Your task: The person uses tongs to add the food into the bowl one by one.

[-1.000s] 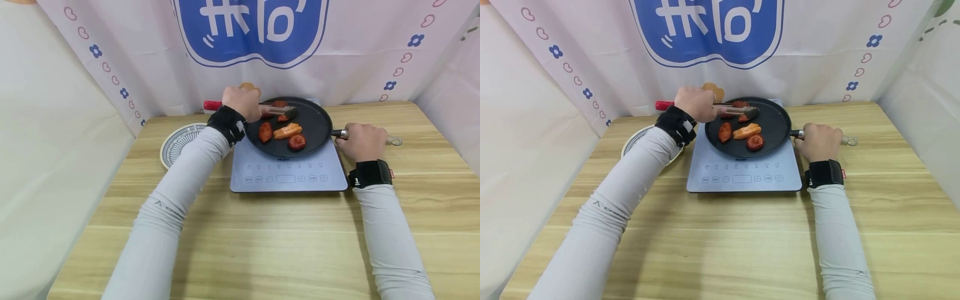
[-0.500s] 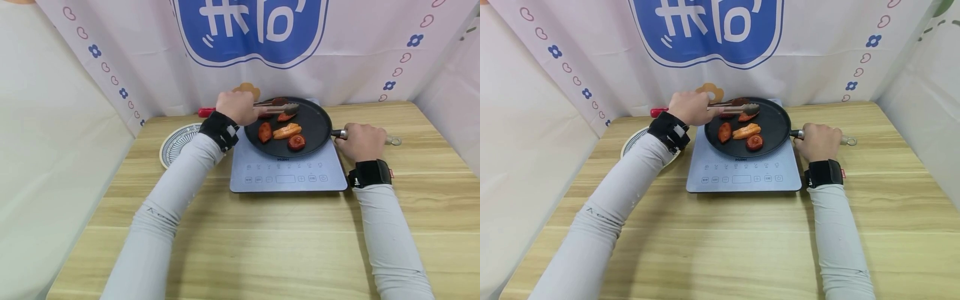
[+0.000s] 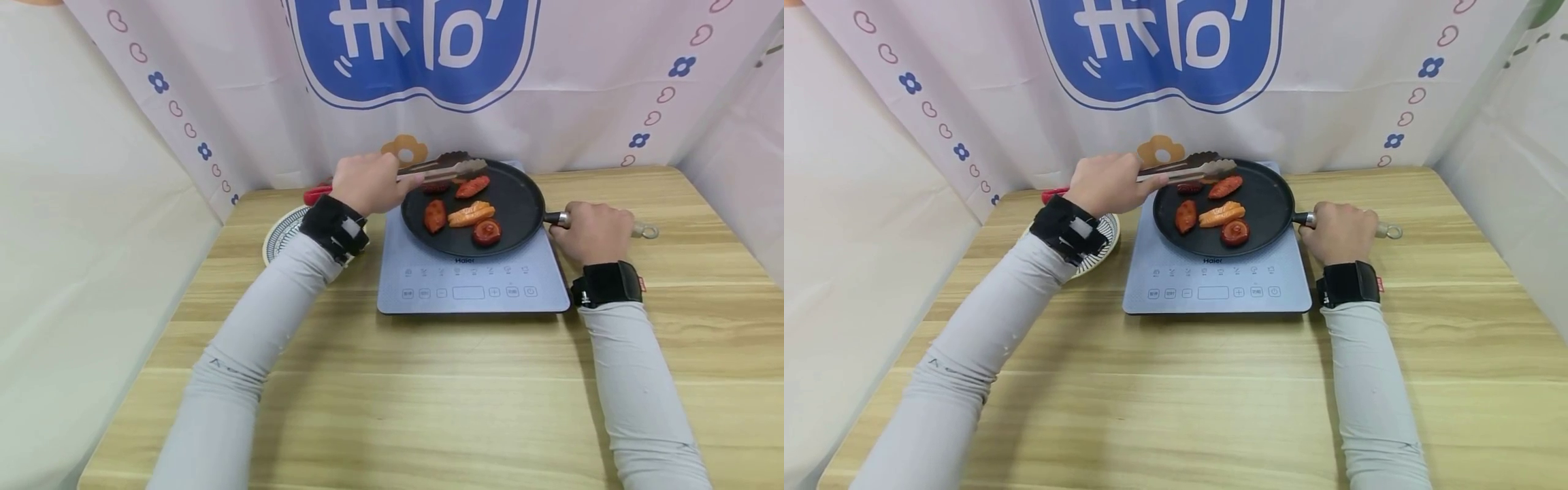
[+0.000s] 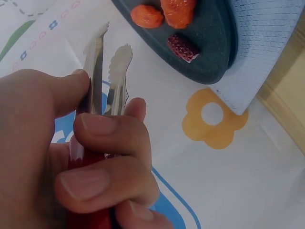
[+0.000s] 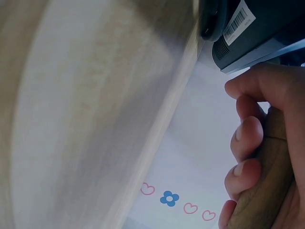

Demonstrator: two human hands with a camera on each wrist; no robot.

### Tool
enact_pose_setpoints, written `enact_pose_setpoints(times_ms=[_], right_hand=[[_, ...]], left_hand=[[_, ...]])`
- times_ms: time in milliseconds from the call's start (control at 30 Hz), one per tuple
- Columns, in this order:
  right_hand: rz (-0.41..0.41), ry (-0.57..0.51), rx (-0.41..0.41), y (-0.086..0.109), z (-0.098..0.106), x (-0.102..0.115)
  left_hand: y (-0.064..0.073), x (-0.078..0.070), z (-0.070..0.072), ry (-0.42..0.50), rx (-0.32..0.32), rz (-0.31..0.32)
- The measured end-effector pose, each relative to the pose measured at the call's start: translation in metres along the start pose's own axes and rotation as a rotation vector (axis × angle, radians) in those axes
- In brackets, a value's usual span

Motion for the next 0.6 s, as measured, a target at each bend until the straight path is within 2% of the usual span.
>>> enact_pose_setpoints(times_ms=[300,600], right_hand=[[-0.001,0.002,-0.002,0.001,0.0,-0.001],[-0.004,0.001,0.002,-0.001,-0.001,-0.001]], left_hand=[[0.016,0.01,-0.001,0.008,-0.018,0.021],[0.029,0.017,-0.005,-0.007,-0.095,0.015]])
Point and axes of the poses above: each hand's wrist, its own y-axis away from the middle knuckle, its own z-axis out of the back of the hand, x = y × z, the point moved 4 cm from there along -y, towards the middle knuckle, and after that the axes turned 8 degrees about -z, right-handed, at the moved point
